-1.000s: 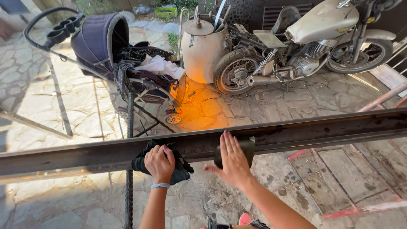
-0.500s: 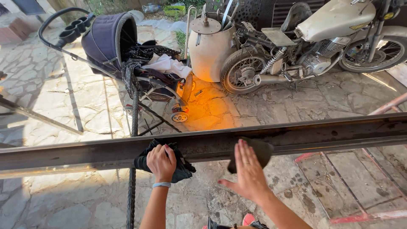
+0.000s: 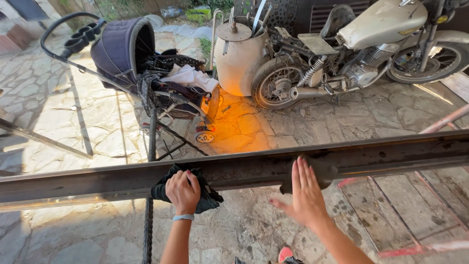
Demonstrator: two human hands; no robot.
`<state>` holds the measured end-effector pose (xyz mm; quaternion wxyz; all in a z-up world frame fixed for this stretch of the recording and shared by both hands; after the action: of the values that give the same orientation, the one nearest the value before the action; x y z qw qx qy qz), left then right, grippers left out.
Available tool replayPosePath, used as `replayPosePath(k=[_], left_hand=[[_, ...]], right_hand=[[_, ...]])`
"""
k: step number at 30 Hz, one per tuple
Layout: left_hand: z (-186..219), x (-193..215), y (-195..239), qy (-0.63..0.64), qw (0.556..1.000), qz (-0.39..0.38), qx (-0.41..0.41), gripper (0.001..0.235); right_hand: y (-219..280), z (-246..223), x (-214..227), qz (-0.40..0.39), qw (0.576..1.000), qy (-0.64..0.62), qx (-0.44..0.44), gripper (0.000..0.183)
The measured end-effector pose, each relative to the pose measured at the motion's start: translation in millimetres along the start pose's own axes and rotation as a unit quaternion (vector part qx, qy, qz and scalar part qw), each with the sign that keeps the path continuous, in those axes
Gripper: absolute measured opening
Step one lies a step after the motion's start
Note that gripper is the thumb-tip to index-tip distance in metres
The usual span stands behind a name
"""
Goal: Sanding and cleaning a long metal beam using a sanding block and a cloth to prepare it for further work.
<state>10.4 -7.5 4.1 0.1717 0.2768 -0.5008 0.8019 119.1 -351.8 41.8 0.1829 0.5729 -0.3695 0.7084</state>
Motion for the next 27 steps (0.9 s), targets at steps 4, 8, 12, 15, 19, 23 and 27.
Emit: replayPosePath(k=[4,8,12,15,19,23,27], left_hand=[[-2,-1,5,-0.010,1.000,0.002,-0.007,0.054],[0,1,3,-0.004,1.000,0.004,-0.004,0.055],[-8,-3,4,-0.039,0.999,-0.009,0.001,0.056],[-10,-7,6,-0.036,0.999,-0.008,0.006,0.055],[-9,-4,5,-0.034,0.999,-0.013,0.005,0.056],[-8,-4,2,-0.037,0.999,-0.018,0.007,0.055],[-7,-4,3,-0.019,1.000,-0.008,-0.003,0.055]], right_hand=[[-28,-12,-5,-0.062,0.996,-0.041,-0.044,0.124],[-1,-29,11,0.030,0.997,0.071,0.020,0.122],[6,9,3,-0.012,1.000,0.000,-0.020,0.120],[-16,15,-11,0.028,0.999,-0.033,-0.030,0.120],[2,-7,11,-0.022,0.999,-0.039,-0.009,0.122],[11,24,7,-0.037,0.998,-0.030,-0.032,0.117],[-6,31,-6,-0.018,0.999,0.000,-0.046,0.118]])
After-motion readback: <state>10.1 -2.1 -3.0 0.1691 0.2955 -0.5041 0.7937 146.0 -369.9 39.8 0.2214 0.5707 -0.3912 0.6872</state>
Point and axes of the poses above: each hand's wrist, its own y-axis away from the middle knuckle, its own x-axis out of the back of the hand, z = x × y, the point moved 1 cm from there along -y, towards the middle knuckle, and after that the axes turned 1 degree about x, right-handed, at the moved point
